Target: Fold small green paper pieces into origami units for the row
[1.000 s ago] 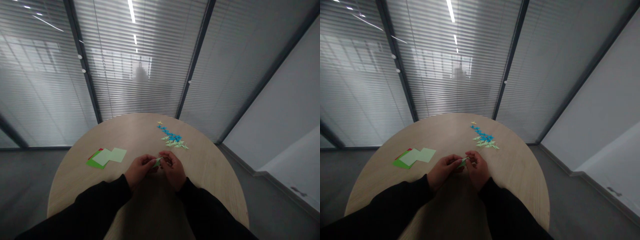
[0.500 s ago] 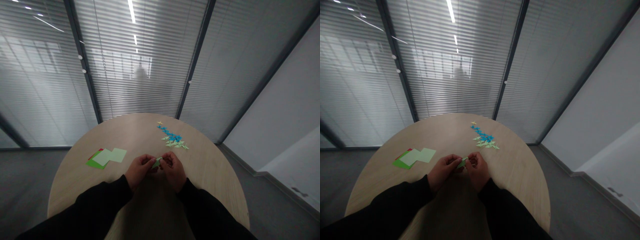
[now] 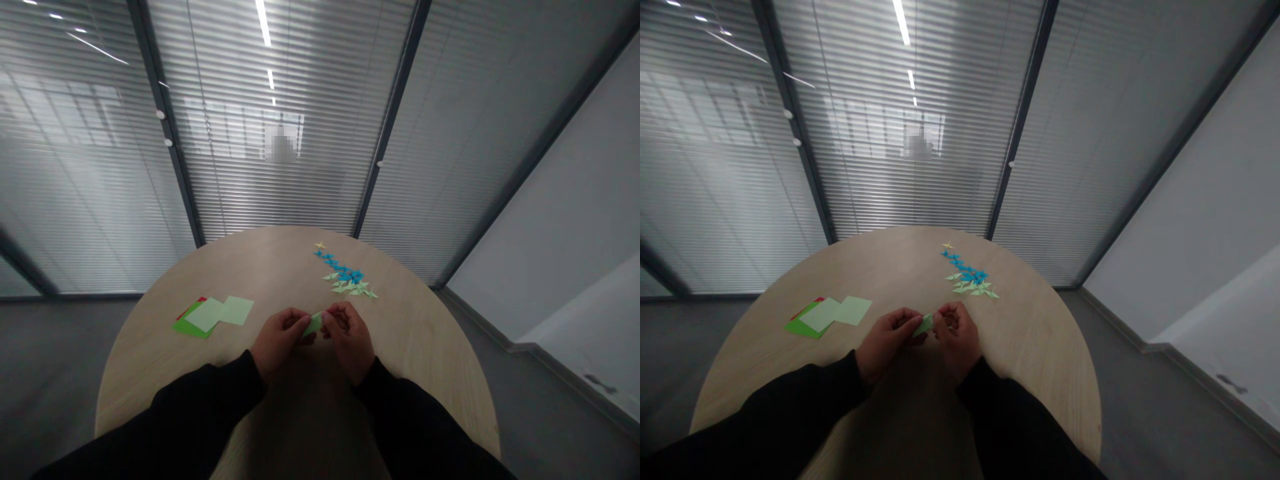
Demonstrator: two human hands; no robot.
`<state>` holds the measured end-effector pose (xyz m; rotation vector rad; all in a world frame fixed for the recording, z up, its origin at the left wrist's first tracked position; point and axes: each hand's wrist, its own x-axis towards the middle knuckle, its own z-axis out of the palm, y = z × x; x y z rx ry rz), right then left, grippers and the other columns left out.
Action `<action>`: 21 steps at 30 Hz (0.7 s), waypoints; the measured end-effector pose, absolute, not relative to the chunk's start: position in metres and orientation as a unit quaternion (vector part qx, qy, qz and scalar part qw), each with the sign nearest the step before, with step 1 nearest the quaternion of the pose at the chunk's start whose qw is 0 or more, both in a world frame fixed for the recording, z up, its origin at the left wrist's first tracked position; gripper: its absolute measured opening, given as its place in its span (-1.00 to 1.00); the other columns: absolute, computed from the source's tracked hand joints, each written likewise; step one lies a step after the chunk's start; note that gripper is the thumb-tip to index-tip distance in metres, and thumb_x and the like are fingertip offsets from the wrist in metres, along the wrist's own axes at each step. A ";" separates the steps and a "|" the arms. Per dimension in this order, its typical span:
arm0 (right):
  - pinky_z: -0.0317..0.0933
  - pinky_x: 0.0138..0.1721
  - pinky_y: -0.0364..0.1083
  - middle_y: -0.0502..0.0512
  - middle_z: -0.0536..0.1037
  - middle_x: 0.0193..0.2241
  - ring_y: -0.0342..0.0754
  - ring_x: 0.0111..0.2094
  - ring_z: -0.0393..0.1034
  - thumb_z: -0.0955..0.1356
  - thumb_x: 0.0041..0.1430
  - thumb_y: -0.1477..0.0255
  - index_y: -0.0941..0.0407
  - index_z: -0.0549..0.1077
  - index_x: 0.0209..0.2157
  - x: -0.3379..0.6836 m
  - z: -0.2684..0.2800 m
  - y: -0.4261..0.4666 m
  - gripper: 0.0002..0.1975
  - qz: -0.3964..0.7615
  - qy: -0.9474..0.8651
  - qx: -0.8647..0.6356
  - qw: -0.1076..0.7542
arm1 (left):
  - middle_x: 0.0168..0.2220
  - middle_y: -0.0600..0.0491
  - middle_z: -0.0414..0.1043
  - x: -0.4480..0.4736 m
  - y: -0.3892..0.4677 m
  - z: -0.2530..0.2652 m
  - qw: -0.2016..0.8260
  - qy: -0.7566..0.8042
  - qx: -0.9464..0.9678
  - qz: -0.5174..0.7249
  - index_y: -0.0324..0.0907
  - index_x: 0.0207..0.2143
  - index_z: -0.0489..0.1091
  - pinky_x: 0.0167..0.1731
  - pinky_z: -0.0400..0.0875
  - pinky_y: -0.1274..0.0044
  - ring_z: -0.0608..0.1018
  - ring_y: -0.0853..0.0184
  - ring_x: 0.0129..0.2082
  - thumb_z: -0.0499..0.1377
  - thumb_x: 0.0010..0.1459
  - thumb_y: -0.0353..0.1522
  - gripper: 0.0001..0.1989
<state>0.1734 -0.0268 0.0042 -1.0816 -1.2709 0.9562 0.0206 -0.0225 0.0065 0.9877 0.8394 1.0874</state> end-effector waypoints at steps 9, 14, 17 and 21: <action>0.28 -0.50 -0.15 0.00 0.49 -0.52 -0.09 -0.52 0.42 0.37 0.06 0.31 0.12 0.38 -0.36 0.173 0.007 -0.031 -0.82 0.370 -0.587 -0.510 0.508 | -0.47 0.07 0.49 0.021 -0.022 0.008 0.683 0.344 0.438 0.472 -0.27 -0.36 0.41 -0.40 0.41 0.55 0.52 0.41 -0.49 0.40 -0.10 -0.16 -0.60; 0.27 -0.52 -0.16 0.02 0.50 -0.51 -0.09 -0.53 0.42 0.37 0.08 0.28 0.12 0.41 -0.36 0.172 0.010 -0.034 -0.81 0.363 -0.593 -0.512 0.504 | -0.48 0.08 0.47 0.021 -0.022 0.009 0.676 0.349 0.453 0.465 -0.26 -0.38 0.41 -0.42 0.38 0.55 0.50 0.41 -0.50 0.38 -0.08 -0.13 -0.60; 0.28 -0.51 -0.15 0.04 0.51 -0.51 -0.09 -0.52 0.42 0.36 0.09 0.27 0.12 0.42 -0.36 0.172 0.010 -0.034 -0.81 0.343 -0.593 -0.521 0.509 | -0.49 0.07 0.47 0.021 -0.023 0.011 0.671 0.351 0.468 0.455 -0.26 -0.38 0.41 -0.44 0.34 0.56 0.49 0.41 -0.50 0.38 -0.09 -0.14 -0.61; 0.30 -0.49 -0.13 0.06 0.53 -0.49 -0.07 -0.50 0.44 0.36 0.11 0.26 0.13 0.43 -0.35 0.172 0.010 -0.034 -0.79 0.346 -0.591 -0.521 0.509 | -0.50 0.09 0.45 0.020 -0.024 0.010 0.674 0.342 0.467 0.460 -0.26 -0.38 0.41 -0.44 0.33 0.57 0.47 0.43 -0.51 0.37 -0.06 -0.14 -0.62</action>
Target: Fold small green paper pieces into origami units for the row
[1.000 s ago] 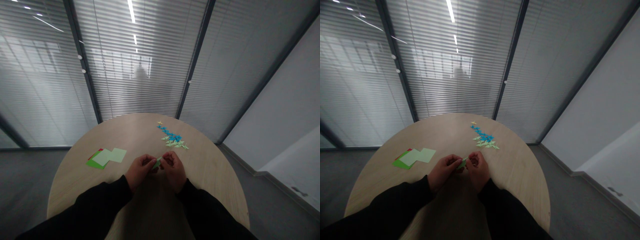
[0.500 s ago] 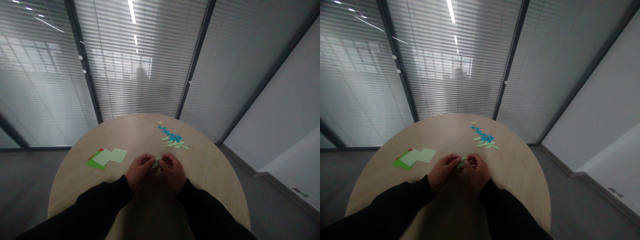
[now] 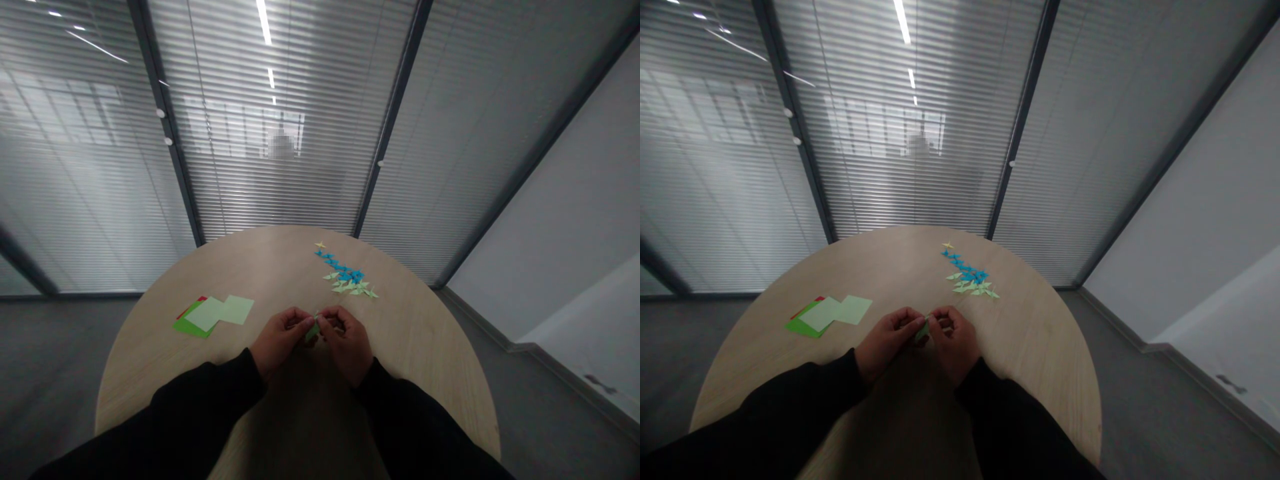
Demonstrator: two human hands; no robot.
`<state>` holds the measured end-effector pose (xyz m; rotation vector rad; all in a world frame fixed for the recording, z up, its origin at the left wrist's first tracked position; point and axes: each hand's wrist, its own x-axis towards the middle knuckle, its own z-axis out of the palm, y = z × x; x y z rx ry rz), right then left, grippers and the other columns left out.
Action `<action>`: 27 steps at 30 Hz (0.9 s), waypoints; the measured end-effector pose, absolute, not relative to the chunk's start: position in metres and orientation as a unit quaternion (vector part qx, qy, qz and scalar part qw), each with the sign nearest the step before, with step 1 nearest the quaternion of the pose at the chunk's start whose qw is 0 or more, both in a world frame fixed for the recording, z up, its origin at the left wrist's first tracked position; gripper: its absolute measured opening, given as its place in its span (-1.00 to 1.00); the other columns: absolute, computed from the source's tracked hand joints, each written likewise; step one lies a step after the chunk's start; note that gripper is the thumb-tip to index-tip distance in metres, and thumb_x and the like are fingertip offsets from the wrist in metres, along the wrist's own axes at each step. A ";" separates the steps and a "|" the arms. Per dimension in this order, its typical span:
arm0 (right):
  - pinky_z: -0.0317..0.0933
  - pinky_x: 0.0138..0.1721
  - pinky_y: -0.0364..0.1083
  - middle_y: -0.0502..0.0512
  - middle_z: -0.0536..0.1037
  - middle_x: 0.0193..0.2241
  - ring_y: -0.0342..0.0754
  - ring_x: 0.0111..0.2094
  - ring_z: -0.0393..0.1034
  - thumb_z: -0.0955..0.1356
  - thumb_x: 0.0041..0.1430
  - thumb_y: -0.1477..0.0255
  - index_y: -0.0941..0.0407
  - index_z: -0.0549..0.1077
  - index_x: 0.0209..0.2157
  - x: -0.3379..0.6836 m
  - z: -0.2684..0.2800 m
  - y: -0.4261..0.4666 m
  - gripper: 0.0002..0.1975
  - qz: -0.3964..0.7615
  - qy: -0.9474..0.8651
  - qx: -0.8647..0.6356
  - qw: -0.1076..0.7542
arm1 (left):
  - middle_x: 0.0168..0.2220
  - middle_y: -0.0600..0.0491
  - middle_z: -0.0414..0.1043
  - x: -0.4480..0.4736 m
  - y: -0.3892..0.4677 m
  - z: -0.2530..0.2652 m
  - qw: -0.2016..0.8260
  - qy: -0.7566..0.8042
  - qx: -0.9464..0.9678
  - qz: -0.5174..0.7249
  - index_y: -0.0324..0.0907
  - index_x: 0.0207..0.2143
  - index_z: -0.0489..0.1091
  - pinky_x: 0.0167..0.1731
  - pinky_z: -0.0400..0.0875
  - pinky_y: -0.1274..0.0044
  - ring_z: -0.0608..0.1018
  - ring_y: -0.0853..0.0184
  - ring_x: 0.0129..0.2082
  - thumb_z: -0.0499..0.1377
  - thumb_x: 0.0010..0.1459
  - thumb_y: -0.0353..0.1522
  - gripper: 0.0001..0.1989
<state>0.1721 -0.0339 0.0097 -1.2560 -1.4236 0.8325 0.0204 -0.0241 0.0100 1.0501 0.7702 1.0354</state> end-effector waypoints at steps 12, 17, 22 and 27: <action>0.30 -0.45 -0.13 0.04 0.53 -0.48 -0.09 -0.49 0.42 0.40 0.08 0.26 0.13 0.43 -0.33 0.176 0.004 -0.029 -0.78 0.391 -0.580 -0.492 0.518 | -0.45 0.04 0.50 0.019 -0.022 0.009 0.643 0.389 0.474 0.458 -0.27 -0.33 0.52 -0.43 0.38 0.57 0.48 0.41 -0.50 0.33 -0.01 -0.13 -0.63; 0.29 -0.46 -0.13 0.05 0.52 -0.44 -0.09 -0.47 0.42 0.40 0.08 0.26 0.12 0.42 -0.30 0.177 0.003 -0.028 -0.77 0.394 -0.585 -0.486 0.517 | -0.44 0.02 0.52 0.019 -0.023 0.009 0.626 0.401 0.480 0.466 -0.27 -0.33 0.53 -0.43 0.40 0.56 0.50 0.40 -0.49 0.33 -0.02 -0.13 -0.63; 0.30 -0.45 -0.12 0.02 0.50 -0.48 -0.08 -0.46 0.42 0.39 0.06 0.28 0.12 0.39 -0.31 0.176 0.006 -0.030 -0.78 0.410 -0.581 -0.480 0.514 | -0.42 0.02 0.52 0.020 -0.023 0.010 0.627 0.396 0.473 0.476 -0.28 -0.33 0.52 -0.40 0.42 0.55 0.51 0.39 -0.48 0.34 -0.03 -0.13 -0.62; 0.31 -0.42 -0.10 0.00 0.51 -0.48 -0.09 -0.49 0.41 0.38 0.05 0.31 0.11 0.36 -0.33 0.176 0.004 -0.029 -0.81 0.431 -0.559 -0.480 0.521 | -0.44 0.03 0.52 0.019 -0.024 0.009 0.655 0.369 0.461 0.471 -0.28 -0.33 0.49 -0.39 0.41 0.54 0.53 0.38 -0.47 0.36 -0.04 -0.15 -0.63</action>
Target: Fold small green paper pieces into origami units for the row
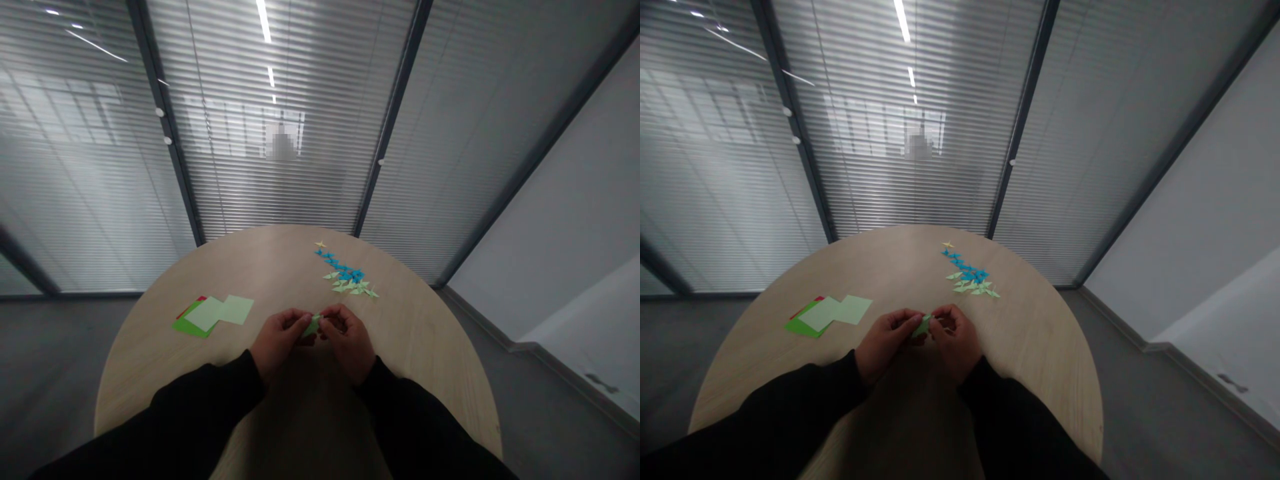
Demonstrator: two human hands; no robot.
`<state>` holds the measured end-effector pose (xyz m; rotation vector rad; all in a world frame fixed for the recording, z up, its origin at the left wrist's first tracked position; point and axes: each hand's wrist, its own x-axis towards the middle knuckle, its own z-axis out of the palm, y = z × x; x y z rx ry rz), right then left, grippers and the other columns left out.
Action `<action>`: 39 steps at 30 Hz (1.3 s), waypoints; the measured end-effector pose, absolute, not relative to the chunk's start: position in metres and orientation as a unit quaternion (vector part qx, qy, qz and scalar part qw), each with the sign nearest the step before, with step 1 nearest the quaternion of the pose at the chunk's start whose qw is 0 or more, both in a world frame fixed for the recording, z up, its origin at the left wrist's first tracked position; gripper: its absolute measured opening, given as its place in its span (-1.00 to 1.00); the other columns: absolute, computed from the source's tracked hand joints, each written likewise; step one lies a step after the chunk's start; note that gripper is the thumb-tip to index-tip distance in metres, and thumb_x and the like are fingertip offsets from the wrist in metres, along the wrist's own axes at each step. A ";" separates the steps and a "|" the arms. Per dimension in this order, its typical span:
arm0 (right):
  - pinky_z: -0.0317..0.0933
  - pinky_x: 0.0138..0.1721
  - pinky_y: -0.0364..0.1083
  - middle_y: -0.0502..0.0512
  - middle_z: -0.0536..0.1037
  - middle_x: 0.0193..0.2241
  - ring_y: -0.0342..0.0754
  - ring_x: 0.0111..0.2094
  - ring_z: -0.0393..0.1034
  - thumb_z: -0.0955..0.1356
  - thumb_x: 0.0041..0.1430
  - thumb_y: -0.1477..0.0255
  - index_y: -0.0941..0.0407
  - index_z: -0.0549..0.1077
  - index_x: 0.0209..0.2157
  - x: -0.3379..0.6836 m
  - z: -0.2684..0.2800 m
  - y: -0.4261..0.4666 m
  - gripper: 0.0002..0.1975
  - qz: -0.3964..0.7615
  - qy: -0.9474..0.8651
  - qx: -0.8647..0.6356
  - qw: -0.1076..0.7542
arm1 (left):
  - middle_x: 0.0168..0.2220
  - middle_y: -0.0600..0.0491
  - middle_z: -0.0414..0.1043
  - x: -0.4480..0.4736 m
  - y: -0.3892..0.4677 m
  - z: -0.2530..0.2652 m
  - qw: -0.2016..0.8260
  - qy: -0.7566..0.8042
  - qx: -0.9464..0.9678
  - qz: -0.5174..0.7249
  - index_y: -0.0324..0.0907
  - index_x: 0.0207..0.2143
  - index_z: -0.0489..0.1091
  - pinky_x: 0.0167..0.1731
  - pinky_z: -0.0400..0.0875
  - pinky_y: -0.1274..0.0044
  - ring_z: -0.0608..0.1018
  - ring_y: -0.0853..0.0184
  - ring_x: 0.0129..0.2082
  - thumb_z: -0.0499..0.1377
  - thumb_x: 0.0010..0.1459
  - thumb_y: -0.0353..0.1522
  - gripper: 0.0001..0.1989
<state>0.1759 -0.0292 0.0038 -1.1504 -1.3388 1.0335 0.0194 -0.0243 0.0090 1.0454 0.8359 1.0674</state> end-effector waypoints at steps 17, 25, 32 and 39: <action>0.29 -0.43 -0.11 0.03 0.51 -0.48 -0.09 -0.48 0.40 0.38 0.00 0.36 0.12 0.40 -0.36 0.174 0.005 -0.030 -0.84 0.415 -0.547 -0.502 0.527 | -0.48 0.07 0.49 0.020 -0.024 0.007 0.663 0.351 0.481 0.453 -0.27 -0.35 0.40 -0.42 0.34 0.57 0.50 0.41 -0.48 0.36 -0.04 -0.17 -0.63; 0.28 -0.44 -0.11 0.01 0.50 -0.50 -0.09 -0.50 0.38 0.39 0.02 0.29 0.12 0.40 -0.38 0.174 0.007 -0.031 -0.80 0.409 -0.546 -0.510 0.524 | -0.49 0.06 0.49 0.020 -0.025 0.010 0.633 0.379 0.500 0.454 -0.27 -0.37 0.42 -0.42 0.37 0.55 0.51 0.40 -0.50 0.35 -0.03 -0.14 -0.63; 0.29 -0.45 -0.12 0.02 0.50 -0.50 -0.09 -0.50 0.41 0.41 0.01 0.27 0.12 0.39 -0.37 0.173 0.009 -0.032 -0.77 0.399 -0.559 -0.505 0.523 | -0.51 0.06 0.49 0.021 -0.024 0.012 0.613 0.397 0.504 0.462 -0.27 -0.38 0.42 -0.41 0.41 0.53 0.52 0.39 -0.50 0.34 -0.05 -0.12 -0.61; 0.29 -0.45 -0.12 0.07 0.54 -0.49 -0.05 -0.48 0.46 0.43 -0.01 0.23 0.13 0.41 -0.42 0.173 0.014 -0.035 -0.74 0.359 -0.568 -0.540 0.507 | -0.49 0.05 0.50 0.022 -0.024 0.008 0.590 0.401 0.519 0.470 -0.27 -0.37 0.42 -0.40 0.44 0.50 0.54 0.37 -0.48 0.33 -0.03 -0.11 -0.61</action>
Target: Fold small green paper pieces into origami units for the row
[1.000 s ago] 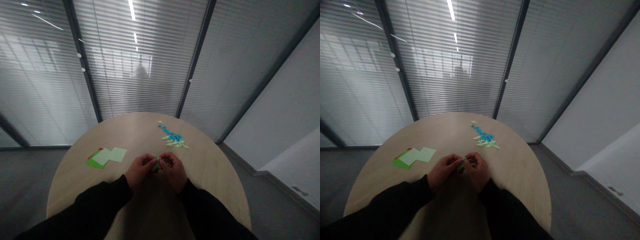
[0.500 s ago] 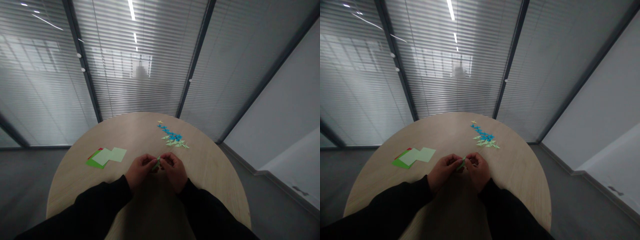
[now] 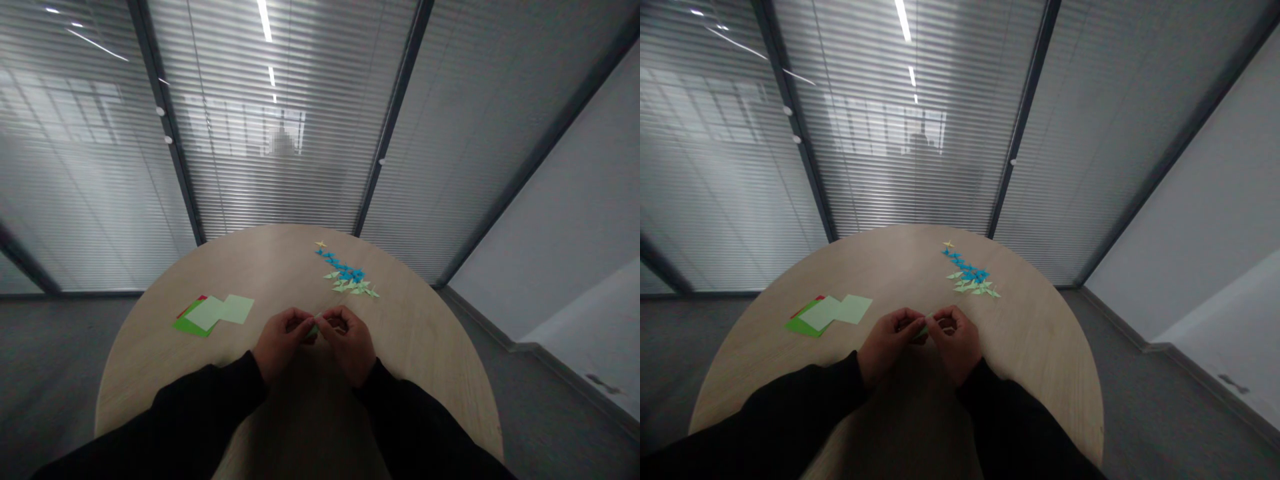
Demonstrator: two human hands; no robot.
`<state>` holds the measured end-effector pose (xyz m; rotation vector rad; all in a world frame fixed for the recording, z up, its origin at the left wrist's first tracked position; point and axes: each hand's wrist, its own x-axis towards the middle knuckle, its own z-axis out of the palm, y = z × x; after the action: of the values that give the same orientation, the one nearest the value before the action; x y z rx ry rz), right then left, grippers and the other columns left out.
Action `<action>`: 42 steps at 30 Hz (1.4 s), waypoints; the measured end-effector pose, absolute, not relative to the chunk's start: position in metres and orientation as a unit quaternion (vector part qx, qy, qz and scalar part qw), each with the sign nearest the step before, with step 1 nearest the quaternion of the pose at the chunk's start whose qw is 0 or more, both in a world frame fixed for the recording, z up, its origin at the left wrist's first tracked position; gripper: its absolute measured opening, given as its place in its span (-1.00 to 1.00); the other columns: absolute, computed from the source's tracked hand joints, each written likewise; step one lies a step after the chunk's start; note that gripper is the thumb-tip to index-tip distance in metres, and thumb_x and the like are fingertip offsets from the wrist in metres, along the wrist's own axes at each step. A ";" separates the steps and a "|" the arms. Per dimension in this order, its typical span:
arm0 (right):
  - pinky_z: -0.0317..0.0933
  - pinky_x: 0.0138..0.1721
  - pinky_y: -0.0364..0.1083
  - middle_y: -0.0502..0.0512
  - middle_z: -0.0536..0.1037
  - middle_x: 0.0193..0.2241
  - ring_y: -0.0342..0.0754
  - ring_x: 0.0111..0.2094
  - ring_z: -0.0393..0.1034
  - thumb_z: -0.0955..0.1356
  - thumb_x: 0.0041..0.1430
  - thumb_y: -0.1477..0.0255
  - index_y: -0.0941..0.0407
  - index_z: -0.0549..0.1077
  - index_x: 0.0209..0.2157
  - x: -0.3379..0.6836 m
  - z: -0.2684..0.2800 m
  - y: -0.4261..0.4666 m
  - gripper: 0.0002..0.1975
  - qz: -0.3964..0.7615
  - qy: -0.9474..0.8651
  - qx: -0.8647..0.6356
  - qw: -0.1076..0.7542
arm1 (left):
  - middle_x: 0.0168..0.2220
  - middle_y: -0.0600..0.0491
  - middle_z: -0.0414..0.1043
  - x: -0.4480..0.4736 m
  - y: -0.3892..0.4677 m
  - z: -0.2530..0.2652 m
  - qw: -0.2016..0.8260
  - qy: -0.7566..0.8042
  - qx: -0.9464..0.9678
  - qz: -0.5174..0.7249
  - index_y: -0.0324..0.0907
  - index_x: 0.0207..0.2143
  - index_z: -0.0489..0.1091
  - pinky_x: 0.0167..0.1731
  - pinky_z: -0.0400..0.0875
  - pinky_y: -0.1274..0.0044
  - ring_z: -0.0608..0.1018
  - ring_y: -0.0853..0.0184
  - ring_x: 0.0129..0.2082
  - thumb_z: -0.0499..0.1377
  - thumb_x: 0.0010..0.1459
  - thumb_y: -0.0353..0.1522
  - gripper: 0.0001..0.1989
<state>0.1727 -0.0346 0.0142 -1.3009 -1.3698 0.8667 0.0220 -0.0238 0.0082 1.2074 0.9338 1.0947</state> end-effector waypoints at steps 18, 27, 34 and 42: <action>0.24 -0.41 -0.15 -0.03 0.47 -0.53 -0.15 -0.50 0.34 0.43 0.00 0.24 0.16 0.48 -0.41 0.178 0.013 -0.031 -0.75 0.474 -0.534 -0.490 0.500 | -0.44 0.03 0.52 0.021 -0.025 0.010 0.598 0.406 0.522 0.453 -0.26 -0.36 0.42 -0.40 0.44 0.53 0.55 0.37 -0.47 0.31 -0.01 -0.11 -0.63; 0.25 -0.42 -0.15 -0.03 0.42 -0.56 -0.15 -0.51 0.32 0.38 0.07 0.18 0.16 0.47 -0.45 0.178 0.011 -0.028 -0.70 0.510 -0.511 -0.464 0.513 | -0.47 0.06 0.50 0.020 -0.024 0.009 0.582 0.419 0.519 0.466 -0.26 -0.37 0.41 -0.43 0.45 0.52 0.54 0.38 -0.49 0.31 0.00 -0.12 -0.64; 0.22 -0.45 -0.15 -0.01 0.49 -0.53 -0.14 -0.51 0.34 0.44 -0.01 0.21 0.16 0.47 -0.37 0.180 0.012 -0.030 -0.70 0.482 -0.547 -0.486 0.482 | -0.45 0.06 0.50 0.021 -0.025 0.010 0.594 0.405 0.521 0.460 -0.25 -0.35 0.41 -0.38 0.46 0.49 0.54 0.37 -0.47 0.32 -0.02 -0.12 -0.63; 0.23 -0.46 -0.14 -0.02 0.48 -0.56 -0.12 -0.52 0.36 0.44 -0.02 0.19 0.16 0.49 -0.35 0.180 0.014 -0.030 -0.69 0.470 -0.551 -0.498 0.477 | -0.45 0.05 0.49 0.020 -0.025 0.010 0.611 0.391 0.511 0.460 -0.26 -0.34 0.42 -0.40 0.42 0.53 0.53 0.38 -0.45 0.33 -0.01 -0.14 -0.64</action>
<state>0.1801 -0.0303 0.0138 -1.2154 -1.3451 1.1487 0.0201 -0.0253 0.0104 1.1799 0.9023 1.0618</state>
